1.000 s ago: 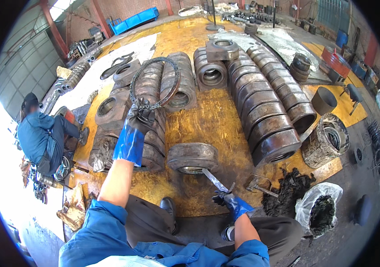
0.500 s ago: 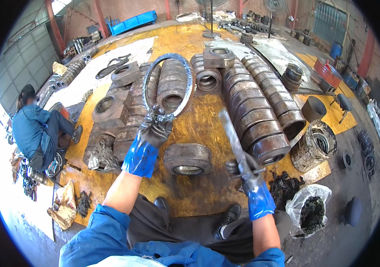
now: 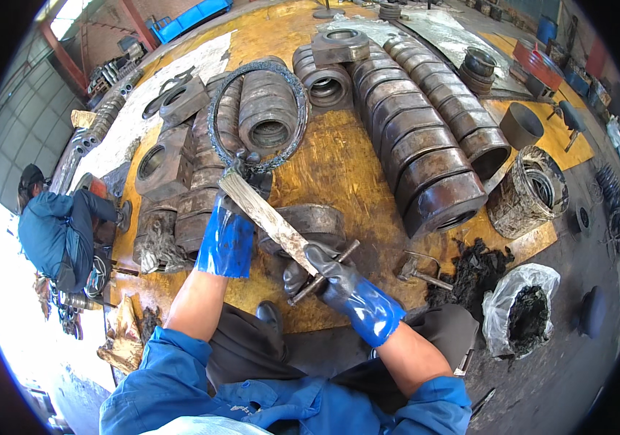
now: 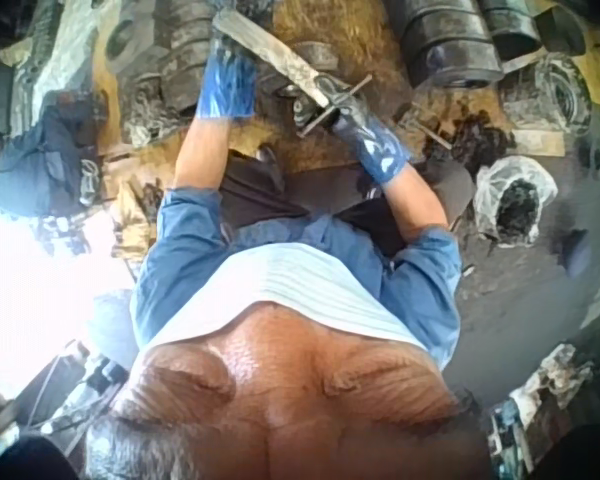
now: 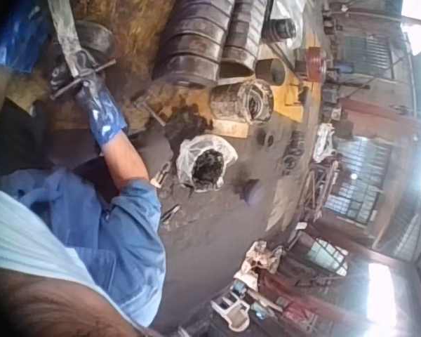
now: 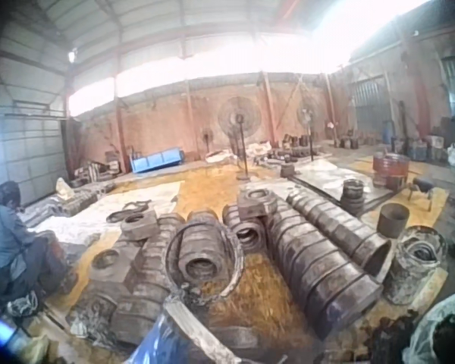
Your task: The person sits on the floor and uses a metal scraper to clean a dark, greasy ring-shaped object. They repeatedly scrape the surface of the ring and then place it on a pile of similar metal parts.
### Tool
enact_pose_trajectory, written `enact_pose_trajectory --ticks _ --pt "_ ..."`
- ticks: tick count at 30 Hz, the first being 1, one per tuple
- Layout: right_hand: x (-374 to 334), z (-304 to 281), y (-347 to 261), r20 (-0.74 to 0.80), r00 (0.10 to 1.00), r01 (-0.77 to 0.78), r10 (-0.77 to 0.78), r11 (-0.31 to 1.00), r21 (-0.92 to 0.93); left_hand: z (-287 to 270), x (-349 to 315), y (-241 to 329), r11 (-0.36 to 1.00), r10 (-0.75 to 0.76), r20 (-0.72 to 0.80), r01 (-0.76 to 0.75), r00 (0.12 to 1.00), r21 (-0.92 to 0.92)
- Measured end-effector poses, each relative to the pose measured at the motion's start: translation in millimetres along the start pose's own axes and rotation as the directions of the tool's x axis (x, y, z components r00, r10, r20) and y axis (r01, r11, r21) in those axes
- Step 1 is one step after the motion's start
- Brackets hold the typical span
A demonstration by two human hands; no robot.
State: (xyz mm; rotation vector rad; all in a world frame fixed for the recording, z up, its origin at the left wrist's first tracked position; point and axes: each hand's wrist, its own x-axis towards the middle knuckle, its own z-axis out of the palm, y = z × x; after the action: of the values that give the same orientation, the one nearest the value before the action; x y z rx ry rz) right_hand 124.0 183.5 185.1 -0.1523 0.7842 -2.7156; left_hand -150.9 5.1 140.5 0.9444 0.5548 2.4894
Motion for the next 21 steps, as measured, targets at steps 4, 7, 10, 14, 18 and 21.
enact_pose_trajectory --ticks 4,7,10,14,18,21 --pt "-5.5 -19.1 -5.0 -0.112 0.99 0.081 -0.082 0.997 -0.014 70.6 12.5 -23.2 0.991 -0.128 -0.576 0.084 0.807 -0.103" --pt "3.6 -9.1 -2.7 -0.146 0.989 0.012 0.009 0.989 0.146 99.6 9.4 -4.3 0.997 -0.05 -0.602 0.006 0.797 -0.075" --pt "3.9 -14.3 -3.5 -0.162 0.987 0.011 0.021 0.981 0.193 101.0 8.2 -4.4 0.997 -0.028 -0.612 -0.026 0.79 -0.078" --pt "0.6 -26.1 -15.6 -0.215 0.977 0.022 0.002 0.994 0.11 110.3 5.1 -1.2 0.999 -0.016 -0.589 -0.014 0.808 -0.046" --pt "-1.7 -26.1 -27.7 -0.227 0.974 0.032 -0.015 0.997 0.071 81.1 -1.0 26.2 0.936 -0.251 -0.281 0.159 0.926 -0.313" --pt "-7.3 -41.9 -38.7 -0.165 0.978 0.145 -0.129 0.985 0.091 100.3 1.3 23.4 0.978 -0.206 -0.379 0.177 0.902 -0.109"
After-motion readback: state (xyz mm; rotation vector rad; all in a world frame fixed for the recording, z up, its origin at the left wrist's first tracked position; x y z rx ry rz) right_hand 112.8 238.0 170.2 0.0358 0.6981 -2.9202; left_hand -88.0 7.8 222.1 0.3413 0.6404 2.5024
